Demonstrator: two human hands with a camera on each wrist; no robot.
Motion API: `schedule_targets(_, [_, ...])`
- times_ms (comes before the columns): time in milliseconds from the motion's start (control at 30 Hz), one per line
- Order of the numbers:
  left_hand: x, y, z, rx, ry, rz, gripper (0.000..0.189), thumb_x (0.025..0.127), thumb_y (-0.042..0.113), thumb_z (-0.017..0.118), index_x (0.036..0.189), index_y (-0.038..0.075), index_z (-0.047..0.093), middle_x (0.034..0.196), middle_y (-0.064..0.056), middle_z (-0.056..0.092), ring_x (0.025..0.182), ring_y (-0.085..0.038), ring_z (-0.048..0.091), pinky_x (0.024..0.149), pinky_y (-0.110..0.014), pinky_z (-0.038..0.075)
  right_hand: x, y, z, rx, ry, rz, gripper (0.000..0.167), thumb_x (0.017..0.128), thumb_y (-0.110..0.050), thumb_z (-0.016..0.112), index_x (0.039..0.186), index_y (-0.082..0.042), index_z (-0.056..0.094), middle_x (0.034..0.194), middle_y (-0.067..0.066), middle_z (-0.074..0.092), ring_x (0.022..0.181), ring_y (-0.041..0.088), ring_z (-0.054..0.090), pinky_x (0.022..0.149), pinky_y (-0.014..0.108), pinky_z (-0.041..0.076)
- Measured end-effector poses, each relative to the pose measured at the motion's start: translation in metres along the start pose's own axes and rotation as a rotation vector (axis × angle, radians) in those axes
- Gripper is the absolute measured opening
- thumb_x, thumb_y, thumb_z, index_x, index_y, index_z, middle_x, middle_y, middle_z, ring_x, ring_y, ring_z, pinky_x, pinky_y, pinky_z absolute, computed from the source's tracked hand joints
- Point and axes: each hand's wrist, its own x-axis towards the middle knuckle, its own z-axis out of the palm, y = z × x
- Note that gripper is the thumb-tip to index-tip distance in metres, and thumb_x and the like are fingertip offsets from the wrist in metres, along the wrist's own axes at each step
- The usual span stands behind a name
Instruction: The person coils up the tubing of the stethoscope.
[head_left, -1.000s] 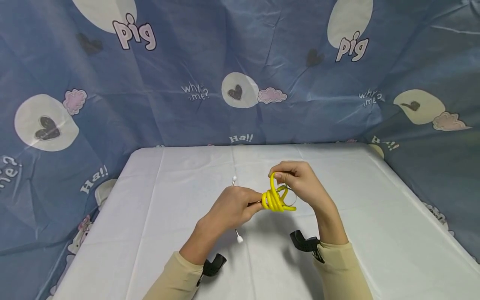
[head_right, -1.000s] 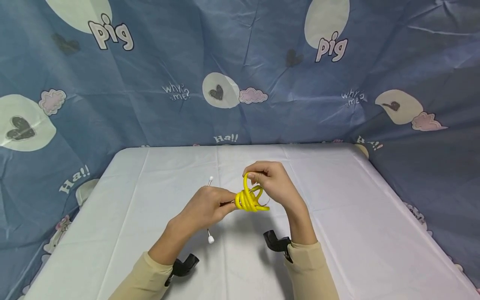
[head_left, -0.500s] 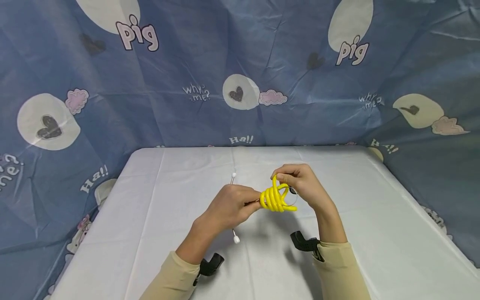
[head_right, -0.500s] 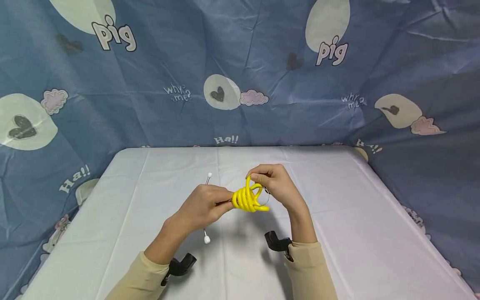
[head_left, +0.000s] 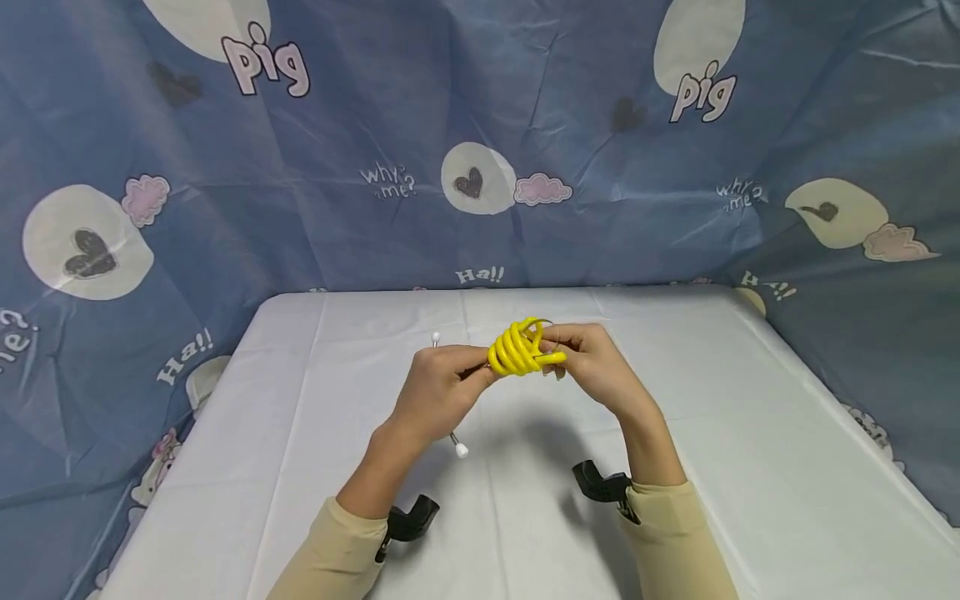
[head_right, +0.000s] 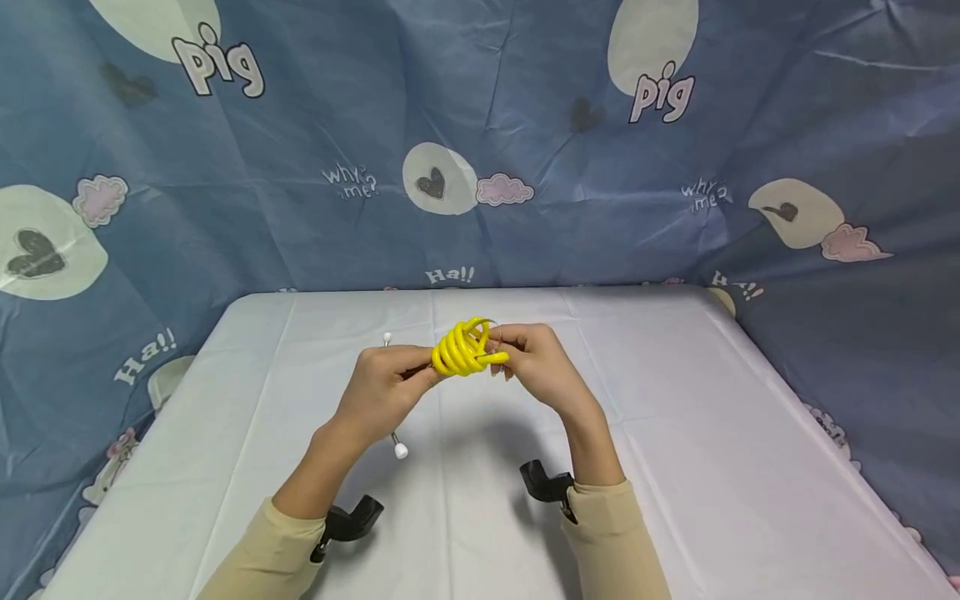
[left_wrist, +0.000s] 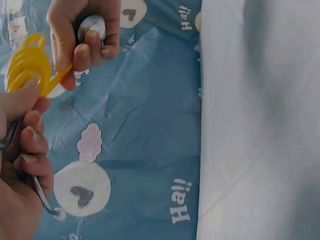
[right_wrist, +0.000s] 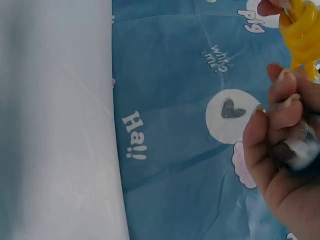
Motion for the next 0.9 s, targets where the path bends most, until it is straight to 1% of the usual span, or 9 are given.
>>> schedule_targets(67, [0.000, -0.003, -0.002, 0.004, 0.031, -0.033, 0.005, 0.088, 0.022, 0.076, 0.086, 0.018, 0.077, 0.062, 0.009, 0.056, 0.052, -0.005, 0.041, 0.050, -0.021, 0.036, 0.001, -0.001, 0.004, -0.028, -0.003, -0.012, 0.017, 0.097, -0.003, 0.057, 0.105, 0.000, 0.071, 0.079, 0.012, 0.066, 0.070, 0.019, 0.059, 0.065, 0.028, 0.052])
schedule_targets(167, [0.000, -0.005, -0.004, 0.006, 0.065, -0.077, 0.005, 0.088, 0.024, 0.076, 0.088, 0.019, 0.077, 0.060, 0.010, 0.054, 0.049, -0.005, 0.038, 0.049, -0.021, 0.034, 0.000, -0.005, 0.010, -0.095, 0.019, -0.057, 0.014, 0.095, -0.004, 0.059, 0.101, -0.006, 0.071, 0.074, 0.008, 0.063, 0.068, 0.019, 0.059, 0.064, 0.027, 0.051])
schedule_targets(267, [0.001, -0.007, -0.005, 0.001, 0.088, -0.113, 0.008, 0.088, 0.028, 0.076, 0.087, 0.020, 0.077, 0.056, 0.009, 0.052, 0.046, -0.006, 0.035, 0.047, -0.022, 0.032, -0.001, -0.009, 0.017, -0.192, 0.101, -0.123, 0.009, 0.094, -0.008, 0.064, 0.095, -0.011, 0.072, 0.069, 0.003, 0.060, 0.059, 0.014, 0.052, 0.055, 0.025, 0.045])
schedule_targets(333, [0.002, -0.007, -0.005, -0.011, 0.098, -0.150, 0.012, 0.089, 0.031, 0.074, 0.083, 0.020, 0.076, 0.054, 0.009, 0.048, 0.045, -0.007, 0.034, 0.047, -0.023, 0.031, -0.001, -0.011, 0.021, -0.281, 0.168, -0.188, 0.008, 0.092, -0.009, 0.066, 0.090, -0.012, 0.072, 0.065, 0.000, 0.056, 0.054, 0.011, 0.045, 0.051, 0.025, 0.040])
schedule_targets(400, [0.002, -0.006, -0.005, -0.036, 0.099, -0.198, 0.016, 0.090, 0.032, 0.074, 0.079, 0.021, 0.074, 0.052, 0.008, 0.046, 0.045, -0.008, 0.035, 0.046, -0.023, 0.031, -0.002, -0.014, 0.026, -0.376, 0.223, -0.255, 0.009, 0.091, -0.007, 0.068, 0.083, -0.013, 0.071, 0.063, -0.002, 0.052, 0.052, 0.010, 0.040, 0.050, 0.024, 0.036])
schedule_targets(500, [0.001, -0.005, -0.005, -0.080, 0.082, -0.271, 0.017, 0.090, 0.033, 0.073, 0.078, 0.021, 0.073, 0.053, 0.008, 0.051, 0.046, -0.010, 0.041, 0.046, -0.024, 0.034, -0.004, -0.016, 0.030, -0.520, 0.281, -0.350, 0.014, 0.088, -0.005, 0.069, 0.076, -0.012, 0.067, 0.062, -0.003, 0.049, 0.053, 0.009, 0.040, 0.050, 0.024, 0.036])
schedule_targets(600, [0.001, -0.006, -0.007, -0.106, 0.071, -0.324, 0.013, 0.090, 0.032, 0.074, 0.081, 0.022, 0.075, 0.056, 0.008, 0.057, 0.047, -0.012, 0.047, 0.046, -0.025, 0.036, -0.005, -0.017, 0.033, -0.625, 0.321, -0.409, 0.014, 0.086, -0.005, 0.071, 0.074, -0.012, 0.068, 0.063, -0.004, 0.051, 0.055, 0.008, 0.040, 0.051, 0.024, 0.036])
schedule_targets(733, [0.001, -0.008, -0.010, -0.119, 0.073, -0.359, 0.009, 0.087, 0.029, 0.076, 0.083, 0.021, 0.076, 0.056, 0.005, 0.058, 0.048, -0.016, 0.048, 0.046, -0.026, 0.035, -0.006, -0.019, 0.035, -0.682, 0.336, -0.454, 0.011, 0.085, -0.005, 0.072, 0.078, -0.013, 0.071, 0.064, -0.006, 0.053, 0.057, 0.007, 0.041, 0.052, 0.023, 0.037])
schedule_targets(900, [0.001, -0.011, -0.009, -0.157, 0.057, -0.390, 0.009, 0.088, 0.027, 0.076, 0.081, 0.021, 0.075, 0.058, 0.001, 0.060, 0.048, -0.016, 0.047, 0.045, -0.026, 0.033, -0.005, -0.020, 0.035, -0.691, 0.340, -0.470, 0.016, 0.085, -0.004, 0.070, 0.073, -0.012, 0.065, 0.062, -0.005, 0.048, 0.057, 0.007, 0.039, 0.052, 0.023, 0.034])
